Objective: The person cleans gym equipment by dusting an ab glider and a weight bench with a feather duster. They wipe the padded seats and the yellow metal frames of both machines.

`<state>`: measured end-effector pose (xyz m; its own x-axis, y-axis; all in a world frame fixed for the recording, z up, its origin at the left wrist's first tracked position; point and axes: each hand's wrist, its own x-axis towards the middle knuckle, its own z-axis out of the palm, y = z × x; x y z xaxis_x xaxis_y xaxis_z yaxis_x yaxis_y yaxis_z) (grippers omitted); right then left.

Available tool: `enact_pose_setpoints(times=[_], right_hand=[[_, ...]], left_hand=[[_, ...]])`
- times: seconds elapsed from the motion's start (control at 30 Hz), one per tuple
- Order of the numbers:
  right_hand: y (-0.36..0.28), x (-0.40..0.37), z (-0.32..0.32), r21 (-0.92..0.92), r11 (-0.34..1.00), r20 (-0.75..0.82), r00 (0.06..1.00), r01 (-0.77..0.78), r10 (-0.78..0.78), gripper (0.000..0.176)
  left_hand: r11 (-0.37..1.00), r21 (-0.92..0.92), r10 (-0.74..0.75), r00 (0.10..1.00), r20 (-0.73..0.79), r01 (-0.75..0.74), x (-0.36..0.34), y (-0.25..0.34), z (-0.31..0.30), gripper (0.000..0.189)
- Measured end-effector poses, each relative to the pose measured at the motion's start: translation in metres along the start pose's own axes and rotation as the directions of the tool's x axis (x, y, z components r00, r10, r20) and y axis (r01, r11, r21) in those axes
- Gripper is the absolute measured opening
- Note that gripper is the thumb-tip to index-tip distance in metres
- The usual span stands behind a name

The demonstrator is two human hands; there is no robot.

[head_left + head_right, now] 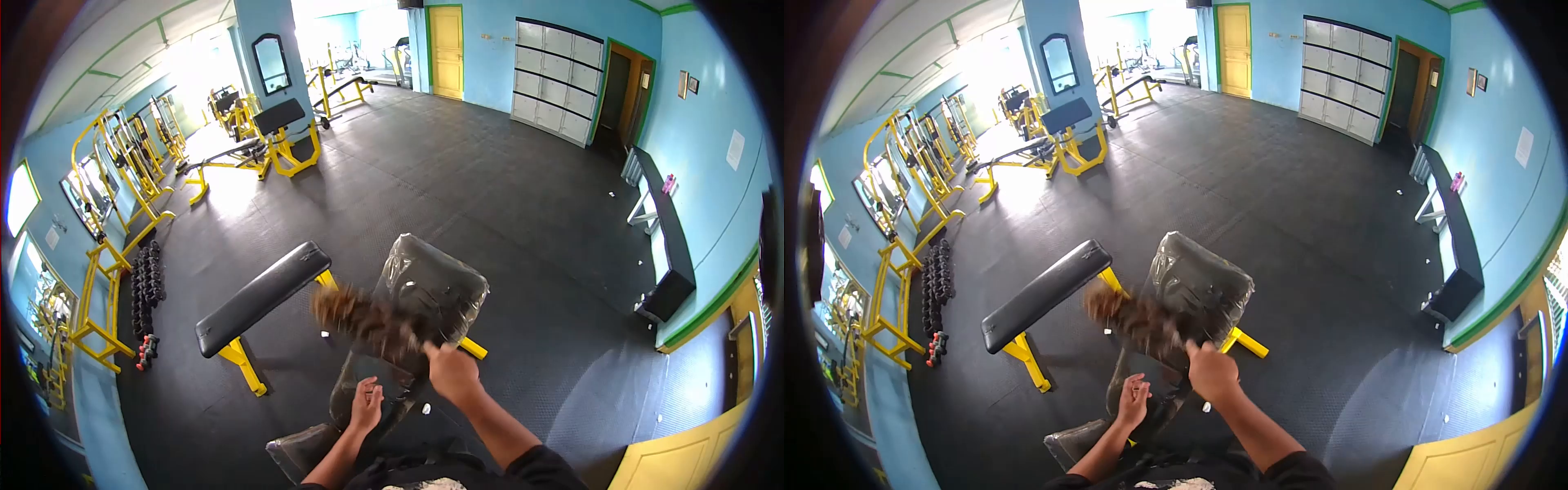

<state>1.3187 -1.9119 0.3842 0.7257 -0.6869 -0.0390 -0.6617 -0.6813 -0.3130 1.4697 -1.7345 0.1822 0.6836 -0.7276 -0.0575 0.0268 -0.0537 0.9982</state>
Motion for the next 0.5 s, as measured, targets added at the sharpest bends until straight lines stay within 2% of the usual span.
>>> enact_pose_setpoints(times=[0.03,0.1,0.23,0.3,0.33,0.4,0.47,0.5], right_hand=[[0.005,0.012,-0.011,0.013,1.0,-0.006,1.0,0.012,-0.012,0.038],[0.028,0.028,-0.03,0.095,0.991,-0.082,0.991,-0.094,0.102,0.038],[0.082,0.008,-0.064,0.045,0.999,-0.081,0.997,-0.007,0.011,0.039],[0.108,-0.011,-0.042,0.203,0.979,-0.386,0.918,-0.012,0.092,0.039],[0.131,-0.019,-0.011,0.207,0.977,-0.449,0.892,0.049,0.05,0.041],[0.16,-0.059,0.024,0.215,0.964,-0.3,0.95,0.153,-0.084,0.041],[0.181,-0.102,0.053,0.289,0.945,-0.187,0.977,0.155,-0.103,0.044],[0.192,-0.12,0.077,0.3,0.942,-0.184,0.978,0.149,-0.096,0.044]], left_hand=[[0.999,-0.01,0.036,0.999,0.003,-0.035,0.001,0.0,0.008,0.033],[0.996,-0.081,0.042,0.999,-0.022,-0.044,0.001,0.004,0.021,0.035],[0.999,-0.024,0.03,0.999,-0.035,-0.031,-0.002,0.017,0.045,0.035],[0.997,0.032,0.074,0.995,-0.063,-0.072,0.0,0.016,0.057,0.034],[0.997,0.034,0.076,0.995,-0.065,-0.074,0.002,0.019,0.065,0.034],[0.991,0.063,0.121,0.988,-0.101,-0.115,0.009,0.031,0.079,0.031],[0.989,0.068,0.138,0.981,-0.137,-0.13,0.021,0.023,0.087,0.03],[0.988,0.063,0.153,0.973,-0.172,-0.144,0.024,0.019,0.09,0.03]])
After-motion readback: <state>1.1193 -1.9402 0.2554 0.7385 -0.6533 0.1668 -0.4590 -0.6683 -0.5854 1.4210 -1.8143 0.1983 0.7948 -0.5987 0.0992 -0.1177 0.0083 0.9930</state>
